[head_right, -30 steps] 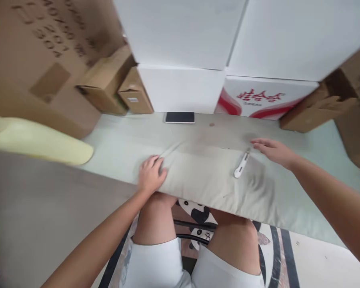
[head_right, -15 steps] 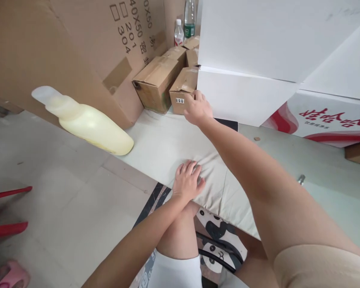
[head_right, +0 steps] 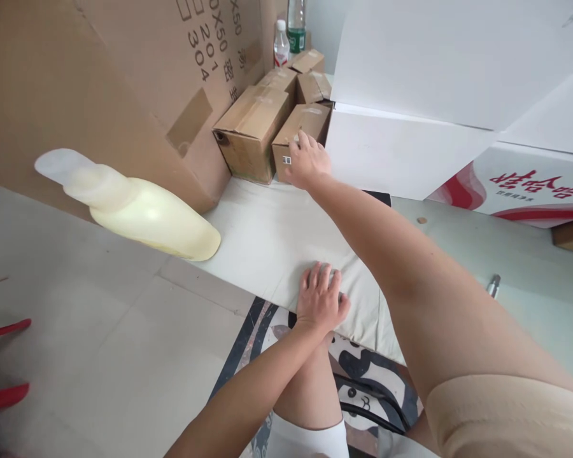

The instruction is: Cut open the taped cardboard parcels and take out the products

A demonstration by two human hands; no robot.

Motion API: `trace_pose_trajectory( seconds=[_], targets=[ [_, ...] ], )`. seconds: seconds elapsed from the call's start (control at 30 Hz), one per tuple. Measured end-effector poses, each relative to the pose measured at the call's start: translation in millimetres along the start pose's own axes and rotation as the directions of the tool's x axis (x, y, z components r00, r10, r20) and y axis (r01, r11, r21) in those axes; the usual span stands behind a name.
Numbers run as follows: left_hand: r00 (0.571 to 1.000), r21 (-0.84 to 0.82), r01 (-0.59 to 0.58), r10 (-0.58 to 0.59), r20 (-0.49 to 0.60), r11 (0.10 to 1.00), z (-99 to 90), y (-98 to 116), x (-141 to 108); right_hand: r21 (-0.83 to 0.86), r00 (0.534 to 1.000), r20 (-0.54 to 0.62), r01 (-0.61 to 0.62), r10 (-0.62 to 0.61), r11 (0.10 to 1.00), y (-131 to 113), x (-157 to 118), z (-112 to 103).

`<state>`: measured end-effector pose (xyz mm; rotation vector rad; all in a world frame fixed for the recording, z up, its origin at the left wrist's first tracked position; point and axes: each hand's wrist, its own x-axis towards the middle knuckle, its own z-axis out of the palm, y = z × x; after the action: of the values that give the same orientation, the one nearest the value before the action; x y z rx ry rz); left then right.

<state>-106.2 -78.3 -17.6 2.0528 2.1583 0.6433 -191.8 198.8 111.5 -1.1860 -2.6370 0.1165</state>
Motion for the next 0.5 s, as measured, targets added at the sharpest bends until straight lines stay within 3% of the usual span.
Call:
trace_pose_trajectory(
  seconds=[0.27,0.37,0.5],
  targets=[
    [1.000,-0.015,-0.007,0.007,0.001,1.000,1.4,0,0,-0.016,0.970,0.098,-0.224,0.224,0.975,-1,12,-5],
    [1.000,-0.020,0.002,-0.002,0.016,1.000,-0.5,0,2,0.049,0.989,0.056,-0.139,0.137,0.989,4,-4,-4],
    [0.999,-0.017,0.012,-0.011,0.035,1.000,-6.5,3,6,0.053,0.997,-0.028,0.069,-0.068,0.996,14,-71,-13]
  ],
)
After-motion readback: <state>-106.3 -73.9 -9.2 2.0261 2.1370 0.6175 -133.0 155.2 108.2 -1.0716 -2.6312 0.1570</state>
